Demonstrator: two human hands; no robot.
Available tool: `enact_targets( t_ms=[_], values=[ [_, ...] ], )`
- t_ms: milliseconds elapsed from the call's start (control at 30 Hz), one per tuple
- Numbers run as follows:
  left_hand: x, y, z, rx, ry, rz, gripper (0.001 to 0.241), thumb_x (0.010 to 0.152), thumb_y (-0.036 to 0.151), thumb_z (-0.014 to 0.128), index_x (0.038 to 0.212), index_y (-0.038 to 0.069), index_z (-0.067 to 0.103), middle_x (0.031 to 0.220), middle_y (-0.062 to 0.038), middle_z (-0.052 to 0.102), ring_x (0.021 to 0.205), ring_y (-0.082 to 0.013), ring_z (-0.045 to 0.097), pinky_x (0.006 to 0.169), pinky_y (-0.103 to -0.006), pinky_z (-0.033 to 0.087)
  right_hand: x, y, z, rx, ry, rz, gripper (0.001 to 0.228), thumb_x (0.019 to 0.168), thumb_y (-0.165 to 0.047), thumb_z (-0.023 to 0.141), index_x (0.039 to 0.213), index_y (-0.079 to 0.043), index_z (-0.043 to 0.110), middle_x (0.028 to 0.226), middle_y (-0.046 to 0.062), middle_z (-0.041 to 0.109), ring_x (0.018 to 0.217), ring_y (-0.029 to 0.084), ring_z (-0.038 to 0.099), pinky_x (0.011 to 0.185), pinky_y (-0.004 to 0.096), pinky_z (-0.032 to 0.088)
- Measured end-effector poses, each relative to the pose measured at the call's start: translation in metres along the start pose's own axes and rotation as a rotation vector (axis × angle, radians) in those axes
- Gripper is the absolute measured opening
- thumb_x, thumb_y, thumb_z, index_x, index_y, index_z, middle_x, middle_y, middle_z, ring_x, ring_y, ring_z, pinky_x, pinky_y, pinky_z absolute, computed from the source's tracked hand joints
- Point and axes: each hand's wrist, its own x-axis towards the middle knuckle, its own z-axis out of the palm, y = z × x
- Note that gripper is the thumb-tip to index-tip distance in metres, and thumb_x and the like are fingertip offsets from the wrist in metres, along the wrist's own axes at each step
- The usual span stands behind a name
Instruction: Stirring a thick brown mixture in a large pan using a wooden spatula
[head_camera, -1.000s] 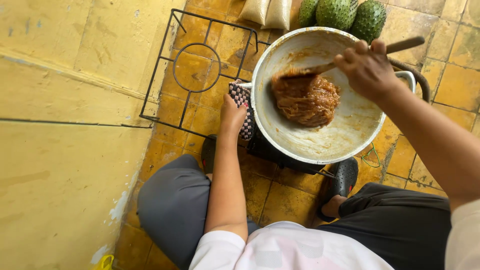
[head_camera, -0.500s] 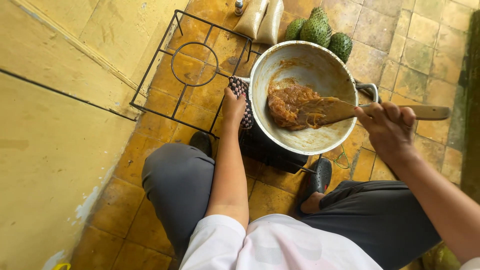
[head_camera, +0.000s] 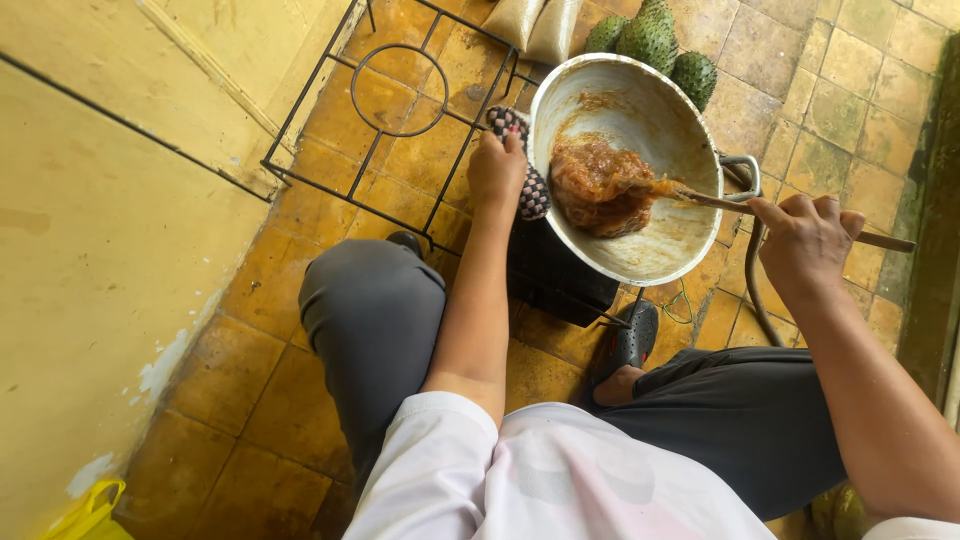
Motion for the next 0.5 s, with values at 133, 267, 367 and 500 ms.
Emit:
enact_targets(
  t_ms=[133,267,367,500],
  values=[
    [-0.017,0.023,0.0,-0.024,-0.029,0.044,0.034,0.108,0.026,0.04,0.106,-0.003,0.058,0.084,-0.015,0.07,0.063,-0.0187,0.071,0.043,-0.0231,0.062,0.01,0.002,-0.006,0.072,-0.201,0.08,0.061,0.09,-0.003,0.059,0.133,-0.045,0.071,0.113,-0.002,0.075,0.104,0.033,0.057,0.088,0.044,0.025],
    [-0.015,0.03,0.017,-0.009,-0.031,0.113,0.035,0.105,0.028,0.042,0.1,-0.003,0.059,0.085,-0.016,0.071,0.063,-0.0198,0.072,0.04,-0.0242,0.061,0.021,0.002,-0.013,0.112,-0.364,0.17,0.052,0.098,-0.005,0.054,0.128,-0.044,0.07,0.115,0.004,0.071,0.111,0.036,0.053,0.09,0.049,0.023],
    [-0.012,0.033,0.028,0.024,0.003,0.157,0.041,0.102,0.035,0.042,0.097,0.0,0.064,0.086,-0.013,0.072,0.069,-0.0221,0.072,0.05,-0.0311,0.061,0.027,-0.003,-0.022,0.141,-0.409,0.222,0.051,0.099,-0.006,0.055,0.131,-0.041,0.071,0.118,0.004,0.071,0.108,0.034,0.053,0.089,0.047,0.022],
    [-0.023,0.045,0.032,-0.005,-0.021,0.172,0.044,0.101,0.036,0.041,0.095,0.0,0.065,0.088,-0.018,0.076,0.072,-0.0279,0.077,0.054,-0.0372,0.063,0.031,-0.004,-0.023,0.164,-0.455,0.258,0.05,0.1,-0.004,0.053,0.129,-0.039,0.071,0.119,0.006,0.07,0.111,0.035,0.051,0.091,0.049,0.022]
  ],
)
